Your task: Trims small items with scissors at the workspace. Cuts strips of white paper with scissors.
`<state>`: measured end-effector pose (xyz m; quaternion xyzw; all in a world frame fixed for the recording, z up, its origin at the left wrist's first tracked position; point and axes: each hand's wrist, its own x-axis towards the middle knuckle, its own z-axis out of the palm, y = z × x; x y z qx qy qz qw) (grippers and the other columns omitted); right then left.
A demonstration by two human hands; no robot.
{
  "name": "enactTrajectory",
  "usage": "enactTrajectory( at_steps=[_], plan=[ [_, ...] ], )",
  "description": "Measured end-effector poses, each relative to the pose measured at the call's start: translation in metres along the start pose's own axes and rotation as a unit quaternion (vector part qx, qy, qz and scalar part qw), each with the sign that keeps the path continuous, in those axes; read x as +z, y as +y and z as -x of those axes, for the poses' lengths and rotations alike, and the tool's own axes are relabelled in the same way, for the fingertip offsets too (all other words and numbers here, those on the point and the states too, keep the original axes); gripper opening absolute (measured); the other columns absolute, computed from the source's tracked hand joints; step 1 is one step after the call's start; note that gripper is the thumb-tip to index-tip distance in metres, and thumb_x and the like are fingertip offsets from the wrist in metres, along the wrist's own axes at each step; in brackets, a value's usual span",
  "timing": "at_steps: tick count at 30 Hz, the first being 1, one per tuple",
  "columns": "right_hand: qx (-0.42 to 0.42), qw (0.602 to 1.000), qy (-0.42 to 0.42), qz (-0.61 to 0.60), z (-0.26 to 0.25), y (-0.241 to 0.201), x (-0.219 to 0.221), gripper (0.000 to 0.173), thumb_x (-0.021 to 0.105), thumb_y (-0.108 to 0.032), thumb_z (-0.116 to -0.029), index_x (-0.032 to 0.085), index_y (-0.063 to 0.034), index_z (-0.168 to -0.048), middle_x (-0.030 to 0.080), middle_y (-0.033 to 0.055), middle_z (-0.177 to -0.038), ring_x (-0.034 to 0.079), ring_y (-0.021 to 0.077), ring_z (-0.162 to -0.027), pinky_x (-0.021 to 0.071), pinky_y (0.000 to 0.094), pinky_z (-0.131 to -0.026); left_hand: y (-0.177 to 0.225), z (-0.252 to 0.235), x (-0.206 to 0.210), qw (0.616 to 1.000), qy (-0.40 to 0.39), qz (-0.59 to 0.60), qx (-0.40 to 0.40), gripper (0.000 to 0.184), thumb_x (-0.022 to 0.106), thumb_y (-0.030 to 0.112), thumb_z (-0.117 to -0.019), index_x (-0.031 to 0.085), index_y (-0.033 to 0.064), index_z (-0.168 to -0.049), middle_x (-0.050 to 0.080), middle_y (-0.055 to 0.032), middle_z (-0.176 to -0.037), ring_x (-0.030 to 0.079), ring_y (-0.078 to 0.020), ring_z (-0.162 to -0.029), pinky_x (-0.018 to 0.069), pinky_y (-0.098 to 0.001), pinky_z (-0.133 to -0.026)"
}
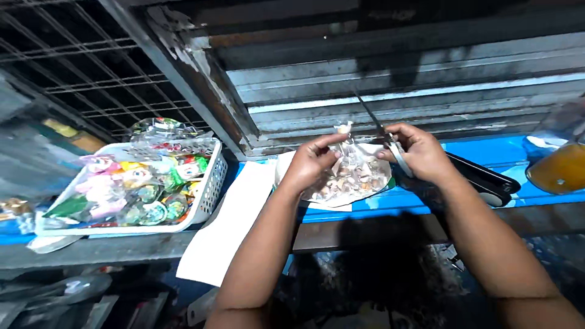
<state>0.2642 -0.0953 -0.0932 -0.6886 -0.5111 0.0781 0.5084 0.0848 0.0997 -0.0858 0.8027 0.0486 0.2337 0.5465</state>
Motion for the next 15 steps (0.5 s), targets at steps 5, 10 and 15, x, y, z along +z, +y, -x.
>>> enactTrajectory(
  at_steps=[5, 10, 15],
  plan=[
    [0.074, 0.987, -0.118, 0.079, -0.002, 0.004, -0.026, 0.052, 0.087, -0.017, -0.0806, 0.063, -0.0123, -0.126, 0.067, 0.0057, -0.092, 0.064, 0.0133, -0.067, 0.0581, 0.0353, -0.06, -0.001, -0.003, -0.015, 0.998, 0.042, 0.02, 0.031, 0.048, 0.061, -0.006, -0.0936, 0.059, 0.0043, -0.14, 0.063, -0.0033, -0.134, 0.062, 0.0003, -0.086, 0.0524, -0.0189, -0.078],
    [0.113, 0.976, -0.176, 0.053, -0.002, 0.009, -0.031, 0.05, 0.087, -0.014, -0.0784, 0.063, -0.0099, -0.123, 0.067, 0.007, -0.087, 0.066, 0.0142, -0.063, 0.0599, 0.0335, -0.058, -0.002, -0.004, -0.015, 0.997, 0.039, 0.03, 0.051, 0.051, 0.063, -0.009, -0.0902, 0.059, 0.0039, -0.139, 0.062, -0.0035, -0.135, 0.061, -0.0007, -0.085, 0.0527, -0.019, -0.076],
    [0.056, 0.975, -0.191, 0.102, -0.002, 0.013, -0.027, 0.055, 0.09, -0.033, -0.0725, 0.067, -0.0138, -0.119, 0.068, -0.0021, -0.085, 0.062, 0.0052, -0.07, 0.054, 0.0279, -0.065, -0.006, -0.005, -0.011, 0.998, 0.009, -0.004, 0.068, 0.05, 0.064, -0.009, -0.0895, 0.06, 0.0038, -0.138, 0.061, -0.0058, -0.136, 0.062, -0.0023, -0.089, 0.0527, -0.0196, -0.079]
  ],
)
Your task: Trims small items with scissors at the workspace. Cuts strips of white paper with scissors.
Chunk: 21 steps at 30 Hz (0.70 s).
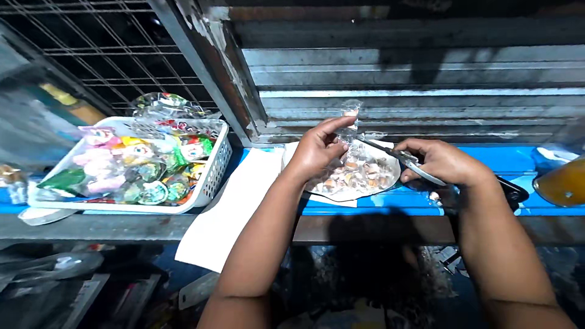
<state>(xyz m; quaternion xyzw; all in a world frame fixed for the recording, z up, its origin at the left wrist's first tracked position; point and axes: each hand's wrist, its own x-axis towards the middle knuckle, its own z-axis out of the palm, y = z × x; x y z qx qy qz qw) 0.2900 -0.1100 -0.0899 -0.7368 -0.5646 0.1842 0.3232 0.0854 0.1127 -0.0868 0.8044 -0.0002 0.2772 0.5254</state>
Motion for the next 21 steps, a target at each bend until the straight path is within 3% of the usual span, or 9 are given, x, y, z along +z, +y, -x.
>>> enactTrajectory(
  at_steps=[10, 15, 21],
  plan=[
    [-0.002, 1.0, 0.011, 0.017, 0.0025, -0.0051, -0.0006, 0.051, 0.091, -0.029, -0.0743, 0.07, -0.0142, -0.118, 0.07, 0.0006, -0.09, 0.065, 0.0093, -0.075, 0.0563, 0.0336, -0.07, -0.0003, 0.0012, 0.0019, 0.999, -0.008, -0.035, 0.016, 0.05, 0.064, -0.007, -0.0901, 0.06, 0.0042, -0.139, 0.061, -0.0076, -0.137, 0.064, -0.0049, -0.093, 0.0544, -0.0217, -0.082],
    [0.026, 0.999, 0.032, 0.0, 0.0058, -0.0061, -0.0062, 0.048, 0.091, -0.023, -0.0755, 0.069, -0.0127, -0.117, 0.07, 0.0035, -0.087, 0.066, 0.0114, -0.067, 0.0585, 0.033, -0.062, 0.0011, 0.0007, 0.0004, 0.999, 0.013, -0.036, 0.015, 0.051, 0.065, -0.009, -0.0894, 0.06, 0.0037, -0.139, 0.06, -0.0075, -0.137, 0.063, -0.0041, -0.093, 0.0543, -0.0207, -0.082],
    [0.021, 0.999, 0.036, 0.014, 0.0049, -0.0052, -0.005, 0.046, 0.091, -0.026, -0.075, 0.071, -0.0147, -0.115, 0.07, 0.0007, -0.085, 0.065, 0.0102, -0.068, 0.0569, 0.0337, -0.063, -0.0007, 0.0012, 0.0023, 0.999, -0.005, -0.029, 0.025, 0.05, 0.064, -0.009, -0.0898, 0.061, 0.004, -0.138, 0.061, -0.007, -0.136, 0.064, -0.0041, -0.093, 0.0545, -0.0204, -0.083]
  ],
)
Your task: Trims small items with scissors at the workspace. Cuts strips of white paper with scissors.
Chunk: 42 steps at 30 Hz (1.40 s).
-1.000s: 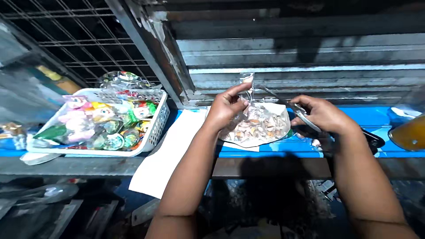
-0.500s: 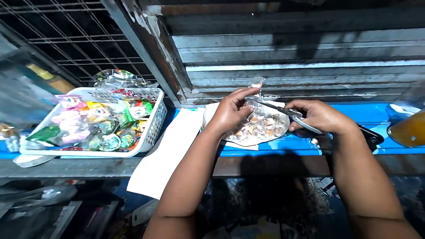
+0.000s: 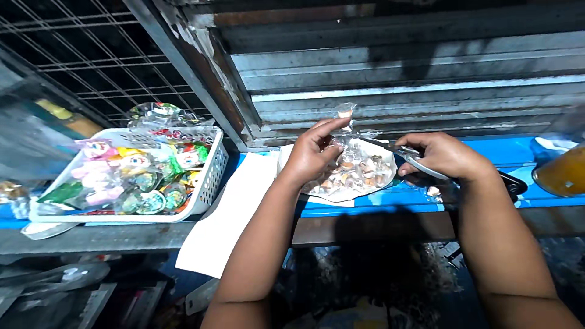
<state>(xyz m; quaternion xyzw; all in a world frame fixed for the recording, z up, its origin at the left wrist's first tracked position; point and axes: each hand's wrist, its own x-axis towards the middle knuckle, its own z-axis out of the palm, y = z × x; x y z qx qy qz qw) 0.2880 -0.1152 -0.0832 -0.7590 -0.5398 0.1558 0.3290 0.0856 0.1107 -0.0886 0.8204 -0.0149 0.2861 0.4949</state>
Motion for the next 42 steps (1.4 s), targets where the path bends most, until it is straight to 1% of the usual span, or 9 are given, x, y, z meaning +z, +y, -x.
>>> enactTrajectory(
  at_steps=[3, 6, 10, 15, 20, 27, 33, 37, 42],
  plan=[
    [-0.026, 0.999, 0.008, 0.019, -0.002, 0.002, 0.004, 0.047, 0.091, -0.031, -0.0721, 0.072, -0.0148, -0.112, 0.07, -0.0025, -0.083, 0.062, 0.0065, -0.069, 0.0542, 0.0309, -0.064, 0.001, 0.0, 0.002, 1.0, -0.007, -0.011, -0.002, 0.05, 0.065, -0.008, -0.0898, 0.06, 0.0029, -0.139, 0.061, -0.0079, -0.136, 0.064, -0.0041, -0.096, 0.054, -0.02, -0.084],
    [-0.033, 0.999, 0.011, 0.015, -0.003, -0.001, 0.007, 0.045, 0.092, -0.029, -0.0723, 0.073, -0.0146, -0.111, 0.068, -0.0032, -0.079, 0.06, 0.0046, -0.064, 0.0528, 0.0271, -0.06, 0.002, 0.0, 0.003, 1.0, -0.019, -0.013, -0.001, 0.05, 0.065, -0.008, -0.0899, 0.06, 0.0024, -0.139, 0.06, -0.0082, -0.138, 0.064, -0.0043, -0.099, 0.0539, -0.0201, -0.088],
    [-0.045, 0.999, 0.019, 0.021, -0.004, -0.001, 0.01, 0.045, 0.092, -0.03, -0.072, 0.073, -0.0146, -0.11, 0.066, -0.0047, -0.075, 0.058, 0.0026, -0.06, 0.0513, 0.0252, -0.057, 0.001, 0.001, 0.005, 0.999, -0.027, -0.021, -0.003, 0.052, 0.065, -0.008, -0.0897, 0.06, 0.0037, -0.14, 0.06, -0.0085, -0.138, 0.064, -0.0047, -0.098, 0.0538, -0.0205, -0.086],
    [-0.062, 0.997, 0.031, 0.046, -0.004, 0.001, 0.011, 0.045, 0.09, -0.035, -0.0733, 0.074, -0.016, -0.11, 0.068, -0.0053, -0.079, 0.059, 0.0023, -0.064, 0.0514, 0.0268, -0.06, 0.004, 0.002, 0.008, 0.999, -0.038, -0.027, -0.012, 0.051, 0.065, -0.008, -0.0902, 0.06, 0.0033, -0.14, 0.059, -0.0098, -0.139, 0.065, -0.006, -0.1, 0.0547, -0.0212, -0.087],
    [-0.061, 0.996, 0.029, 0.056, -0.004, -0.001, 0.011, 0.042, 0.09, -0.034, -0.0749, 0.075, -0.0159, -0.11, 0.07, -0.0041, -0.081, 0.062, 0.0039, -0.066, 0.0529, 0.0296, -0.062, 0.004, 0.001, 0.008, 0.999, -0.037, -0.034, -0.011, 0.051, 0.066, -0.008, -0.0902, 0.06, 0.0041, -0.14, 0.06, -0.0092, -0.139, 0.065, -0.0061, -0.098, 0.0547, -0.0218, -0.086],
    [-0.054, 0.996, 0.023, 0.06, -0.004, 0.001, 0.01, 0.038, 0.09, -0.033, -0.0742, 0.076, -0.0169, -0.105, 0.068, -0.0051, -0.075, 0.058, 0.0034, -0.06, 0.0503, 0.0284, -0.057, 0.006, 0.002, 0.008, 0.998, -0.04, -0.047, -0.011, 0.052, 0.065, -0.007, -0.0905, 0.06, 0.005, -0.14, 0.059, -0.0087, -0.14, 0.065, -0.0052, -0.098, 0.0543, -0.0207, -0.085],
    [-0.055, 0.996, 0.019, 0.071, -0.003, 0.001, 0.009, 0.037, 0.09, -0.035, -0.0746, 0.077, -0.0169, -0.104, 0.067, -0.0045, -0.072, 0.058, 0.005, -0.059, 0.0497, 0.0309, -0.057, 0.007, 0.002, 0.007, 0.997, -0.045, -0.056, -0.007, 0.053, 0.065, -0.007, -0.0903, 0.06, 0.0054, -0.141, 0.06, -0.0089, -0.139, 0.065, -0.005, -0.095, 0.0543, -0.0203, -0.083],
    [-0.065, 0.996, 0.026, 0.063, -0.003, 0.001, 0.011, 0.033, 0.09, -0.034, -0.0743, 0.077, -0.0176, -0.1, 0.064, -0.0059, -0.068, 0.055, 0.0033, -0.055, 0.0475, 0.0287, -0.053, 0.007, 0.002, 0.008, 0.998, -0.047, -0.05, -0.01, 0.053, 0.065, -0.008, -0.0901, 0.059, 0.0047, -0.142, 0.06, -0.0089, -0.138, 0.065, -0.0044, -0.097, 0.0544, -0.0195, -0.085],
    [-0.054, 0.997, 0.016, 0.051, -0.003, 0.001, 0.011, 0.034, 0.091, -0.033, -0.0743, 0.077, -0.0168, -0.101, 0.065, -0.0049, -0.068, 0.056, 0.0036, -0.055, 0.0483, 0.0285, -0.053, 0.007, 0.002, 0.008, 0.997, -0.053, -0.051, -0.008, 0.055, 0.065, -0.008, -0.0902, 0.058, 0.005, -0.143, 0.06, -0.0092, -0.139, 0.064, -0.004, -0.095, 0.0537, -0.0192, -0.084]
  ],
)
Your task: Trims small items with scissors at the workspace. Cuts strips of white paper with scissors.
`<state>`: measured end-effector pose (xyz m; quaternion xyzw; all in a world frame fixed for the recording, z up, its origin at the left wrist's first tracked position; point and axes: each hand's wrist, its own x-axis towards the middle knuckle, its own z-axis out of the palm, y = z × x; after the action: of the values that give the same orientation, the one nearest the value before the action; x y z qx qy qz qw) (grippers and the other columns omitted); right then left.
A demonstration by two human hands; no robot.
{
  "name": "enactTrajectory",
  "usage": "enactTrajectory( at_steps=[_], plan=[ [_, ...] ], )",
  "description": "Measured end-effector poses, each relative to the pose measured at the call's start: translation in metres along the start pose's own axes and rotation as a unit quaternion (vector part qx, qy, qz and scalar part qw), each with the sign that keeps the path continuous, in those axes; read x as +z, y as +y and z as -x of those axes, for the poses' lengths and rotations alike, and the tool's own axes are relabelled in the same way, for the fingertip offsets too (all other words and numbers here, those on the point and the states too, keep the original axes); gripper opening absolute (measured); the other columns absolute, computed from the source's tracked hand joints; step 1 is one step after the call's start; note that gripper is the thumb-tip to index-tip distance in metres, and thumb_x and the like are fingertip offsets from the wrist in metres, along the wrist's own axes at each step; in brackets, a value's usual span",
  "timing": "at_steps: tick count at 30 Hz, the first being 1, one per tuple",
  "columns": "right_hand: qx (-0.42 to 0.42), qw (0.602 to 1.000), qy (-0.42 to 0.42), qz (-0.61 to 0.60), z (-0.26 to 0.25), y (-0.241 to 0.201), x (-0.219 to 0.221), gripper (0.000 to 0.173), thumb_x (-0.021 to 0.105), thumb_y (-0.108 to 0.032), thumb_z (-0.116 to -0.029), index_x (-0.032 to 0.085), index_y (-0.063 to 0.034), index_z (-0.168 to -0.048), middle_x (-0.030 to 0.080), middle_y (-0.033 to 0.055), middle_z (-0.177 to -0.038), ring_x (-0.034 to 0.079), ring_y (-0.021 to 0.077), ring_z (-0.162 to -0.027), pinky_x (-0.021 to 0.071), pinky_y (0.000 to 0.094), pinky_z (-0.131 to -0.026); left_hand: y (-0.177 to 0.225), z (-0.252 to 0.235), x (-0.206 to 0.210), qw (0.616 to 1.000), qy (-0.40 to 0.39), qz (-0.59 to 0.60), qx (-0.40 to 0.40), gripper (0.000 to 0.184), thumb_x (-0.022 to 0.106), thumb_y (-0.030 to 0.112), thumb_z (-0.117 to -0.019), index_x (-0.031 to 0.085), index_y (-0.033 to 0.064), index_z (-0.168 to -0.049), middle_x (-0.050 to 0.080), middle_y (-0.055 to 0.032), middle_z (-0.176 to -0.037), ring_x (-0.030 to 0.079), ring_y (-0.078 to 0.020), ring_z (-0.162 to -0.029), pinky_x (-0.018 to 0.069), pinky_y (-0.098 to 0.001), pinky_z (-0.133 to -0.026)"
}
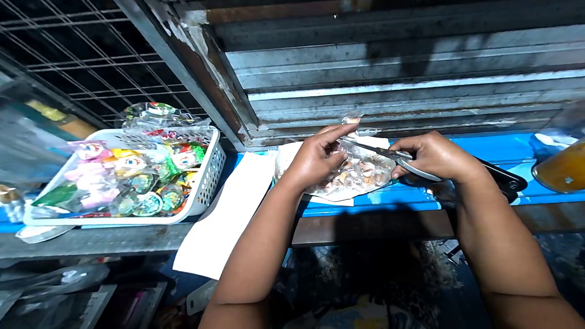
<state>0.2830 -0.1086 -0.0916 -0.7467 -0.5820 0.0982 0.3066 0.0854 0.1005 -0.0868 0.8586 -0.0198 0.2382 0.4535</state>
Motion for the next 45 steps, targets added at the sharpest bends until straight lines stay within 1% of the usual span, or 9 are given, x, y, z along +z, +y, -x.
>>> enactTrajectory(
  at_steps=[8, 17, 22, 23, 25, 29, 31, 38, 45],
  plan=[
    [0.009, 1.0, -0.024, -0.013, -0.002, -0.003, 0.004, 0.037, 0.091, -0.032, -0.0745, 0.075, -0.0141, -0.103, 0.065, -0.0033, -0.072, 0.057, 0.0056, -0.061, 0.05, 0.0294, -0.059, -0.001, 0.0, 0.001, 1.0, -0.017, -0.021, -0.009, 0.053, 0.065, -0.007, -0.091, 0.059, 0.0057, -0.142, 0.06, -0.0089, -0.138, 0.064, -0.0054, -0.098, 0.0537, -0.0199, -0.085],
    [0.009, 0.999, -0.04, 0.007, -0.001, -0.004, 0.003, 0.033, 0.09, -0.032, -0.0756, 0.075, -0.0158, -0.1, 0.065, -0.0039, -0.071, 0.058, 0.0058, -0.06, 0.0499, 0.0301, -0.059, -0.002, 0.0, 0.004, 0.999, -0.045, -0.027, -0.008, 0.059, 0.067, -0.008, -0.0894, 0.057, 0.0074, -0.145, 0.059, -0.0097, -0.142, 0.065, -0.0079, -0.098, 0.0541, -0.0224, -0.086],
    [0.055, 0.997, -0.054, -0.029, 0.003, 0.009, -0.014, 0.03, 0.09, -0.022, -0.078, 0.075, -0.0116, -0.102, 0.067, 0.0016, -0.068, 0.063, 0.0108, -0.056, 0.0562, 0.0331, -0.056, 0.0, -0.001, -0.001, 0.999, -0.014, -0.027, -0.029, 0.06, 0.066, -0.009, -0.0895, 0.056, 0.0098, -0.146, 0.057, -0.008, -0.144, 0.065, -0.0073, -0.097, 0.0545, -0.0223, -0.084],
    [0.059, 0.997, -0.041, -0.029, 0.005, 0.012, -0.019, 0.03, 0.088, -0.021, -0.0794, 0.074, -0.0099, -0.104, 0.065, 0.0016, -0.07, 0.06, 0.0111, -0.059, 0.053, 0.0341, -0.058, -0.002, -0.001, -0.002, 0.999, -0.006, -0.024, -0.034, 0.061, 0.066, -0.008, -0.0893, 0.055, 0.0103, -0.147, 0.057, -0.0079, -0.144, 0.065, -0.0074, -0.096, 0.0547, -0.0228, -0.083],
    [0.071, 0.997, 0.011, -0.008, 0.006, 0.017, -0.027, 0.034, 0.086, -0.023, -0.0815, 0.073, -0.0067, -0.109, 0.064, 0.004, -0.075, 0.057, 0.014, -0.065, 0.0505, 0.0395, -0.064, -0.004, -0.001, -0.004, 0.997, 0.01, -0.036, -0.065, 0.062, 0.067, -0.006, -0.0907, 0.052, 0.0101, -0.149, 0.058, -0.0092, -0.143, 0.067, -0.0102, -0.101, 0.0567, -0.0263, -0.086],
    [0.179, 0.98, 0.067, 0.058, 0.002, 0.022, -0.032, 0.042, 0.083, -0.027, -0.0879, 0.069, -0.0065, -0.121, 0.072, 0.0187, -0.099, 0.068, 0.0361, -0.089, 0.0515, 0.0634, -0.083, -0.008, -0.005, -0.006, 0.97, 0.036, -0.194, -0.141, 0.057, 0.067, 0.01, -0.0975, 0.048, 0.0104, -0.152, 0.071, -0.0107, -0.113, 0.069, -0.0183, -0.083, 0.0574, -0.0389, -0.076],
    [0.206, 0.974, 0.064, 0.071, -0.002, 0.023, -0.029, 0.041, 0.083, -0.026, -0.0877, 0.068, -0.0083, -0.122, 0.072, 0.0185, -0.1, 0.068, 0.0384, -0.093, 0.0506, 0.0658, -0.085, -0.008, -0.004, -0.007, 0.96, 0.05, -0.236, -0.141, 0.052, 0.066, 0.015, -0.0997, 0.051, 0.0103, -0.15, 0.071, -0.0109, -0.107, 0.068, -0.021, -0.083, 0.0568, -0.0431, -0.077],
    [0.225, 0.968, 0.019, 0.112, -0.013, 0.035, -0.02, 0.039, 0.082, -0.029, -0.0884, 0.068, -0.0096, -0.119, 0.07, 0.019, -0.102, 0.067, 0.0404, -0.098, 0.0498, 0.0666, -0.085, -0.011, -0.001, -0.009, 0.961, 0.131, -0.236, -0.056, 0.044, 0.062, 0.016, -0.1004, 0.057, 0.0035, -0.142, 0.071, -0.0144, -0.105, 0.069, -0.0203, -0.084, 0.0568, -0.0386, -0.077],
    [0.211, 0.965, -0.057, 0.144, -0.018, 0.042, -0.007, 0.035, 0.079, -0.011, -0.0886, 0.068, -0.0101, -0.122, 0.07, 0.0222, -0.107, 0.066, 0.0453, -0.102, 0.0489, 0.0705, -0.087, -0.01, -0.001, -0.034, 0.955, 0.233, -0.143, -0.114, 0.042, 0.061, 0.016, -0.1014, 0.055, 0.002, -0.141, 0.068, -0.0105, -0.105, 0.065, -0.0086, -0.083, 0.055, -0.0282, -0.079]
  ],
)
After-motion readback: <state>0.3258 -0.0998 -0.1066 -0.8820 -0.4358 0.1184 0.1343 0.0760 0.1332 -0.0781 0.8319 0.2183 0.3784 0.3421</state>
